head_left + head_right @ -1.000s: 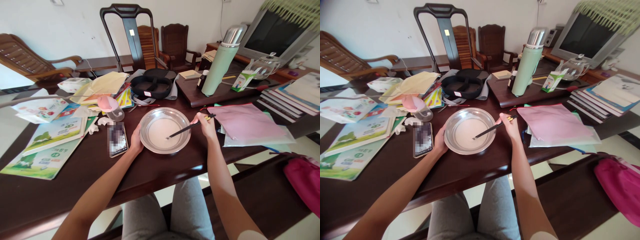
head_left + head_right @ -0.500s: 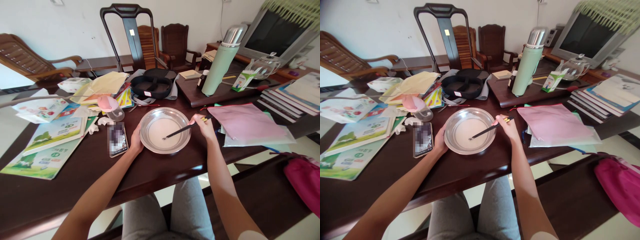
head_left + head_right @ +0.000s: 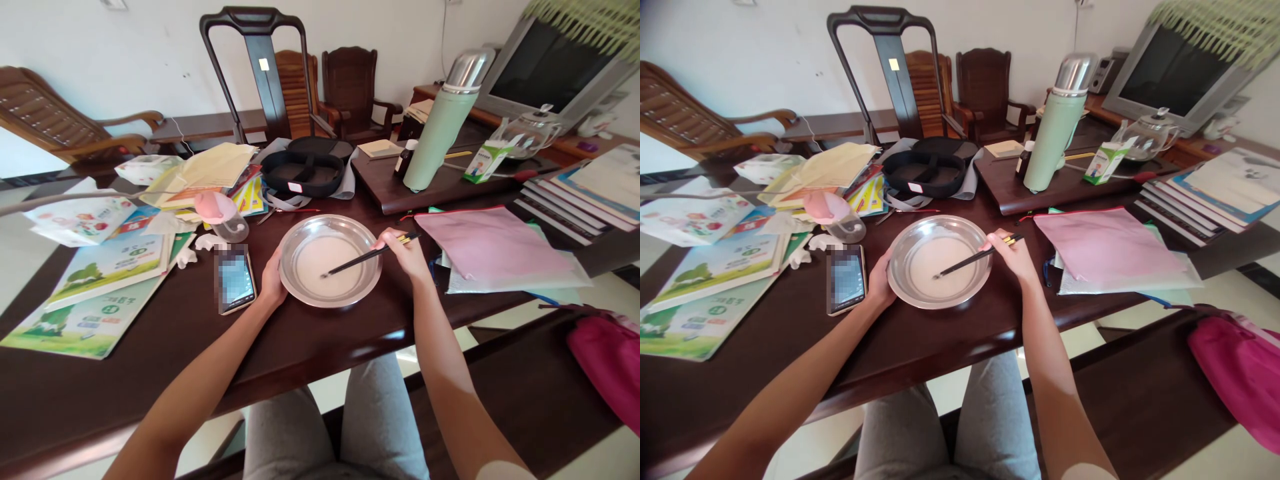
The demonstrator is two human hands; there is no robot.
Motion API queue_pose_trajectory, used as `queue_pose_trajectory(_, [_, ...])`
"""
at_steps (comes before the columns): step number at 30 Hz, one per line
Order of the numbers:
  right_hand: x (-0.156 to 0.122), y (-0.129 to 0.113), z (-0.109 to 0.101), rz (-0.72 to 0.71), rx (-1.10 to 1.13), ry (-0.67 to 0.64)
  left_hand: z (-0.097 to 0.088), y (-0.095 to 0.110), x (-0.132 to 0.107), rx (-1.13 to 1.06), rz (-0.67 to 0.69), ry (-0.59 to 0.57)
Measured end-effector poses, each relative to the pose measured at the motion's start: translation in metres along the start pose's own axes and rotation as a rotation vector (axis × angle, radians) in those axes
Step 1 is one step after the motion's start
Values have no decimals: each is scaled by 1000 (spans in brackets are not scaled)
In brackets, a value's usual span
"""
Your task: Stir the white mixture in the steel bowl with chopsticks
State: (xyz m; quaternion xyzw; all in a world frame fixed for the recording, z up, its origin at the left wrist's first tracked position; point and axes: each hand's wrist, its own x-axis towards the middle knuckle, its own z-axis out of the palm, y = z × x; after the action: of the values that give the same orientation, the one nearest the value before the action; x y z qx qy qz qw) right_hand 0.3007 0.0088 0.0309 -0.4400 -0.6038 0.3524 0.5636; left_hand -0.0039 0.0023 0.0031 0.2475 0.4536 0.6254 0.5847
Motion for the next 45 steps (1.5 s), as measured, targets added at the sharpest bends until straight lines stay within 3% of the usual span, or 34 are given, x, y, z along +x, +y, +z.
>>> queue_pose_trajectory(2, [0,0,1,-13,-8,-6,0,0,0,0,2,3])
queue_pose_trajectory(6, [3,2,-4,-14,7,162,0,0,0,7,19,-10])
queue_pose_trajectory(8, [3,2,-6,-11,23,185,0,0,0,10,24,-18])
queue_pose_trajectory(14, [0,-2,1,-16,-1,-74,0,-1,0,8,19,9])
queue_pose_trajectory(19, [2,1,-4,-11,5,138,0,-1,0,-1,23,-4])
queue_pose_trajectory(21, [2,1,-5,2,19,164,0,0,0,3,24,-2])
queue_pose_trajectory(27, [0,-4,1,-12,-2,-61,-1,-2,1,6,13,6])
queue_pose_trajectory(33, [2,1,-4,11,8,163,0,-1,0,5,14,2])
queue_pose_trajectory(39, [0,-2,1,-10,3,-48,1,-1,0,2,3,-8])
queue_pose_trajectory(45, [3,2,-4,-4,17,177,-1,-2,2,-1,0,7])
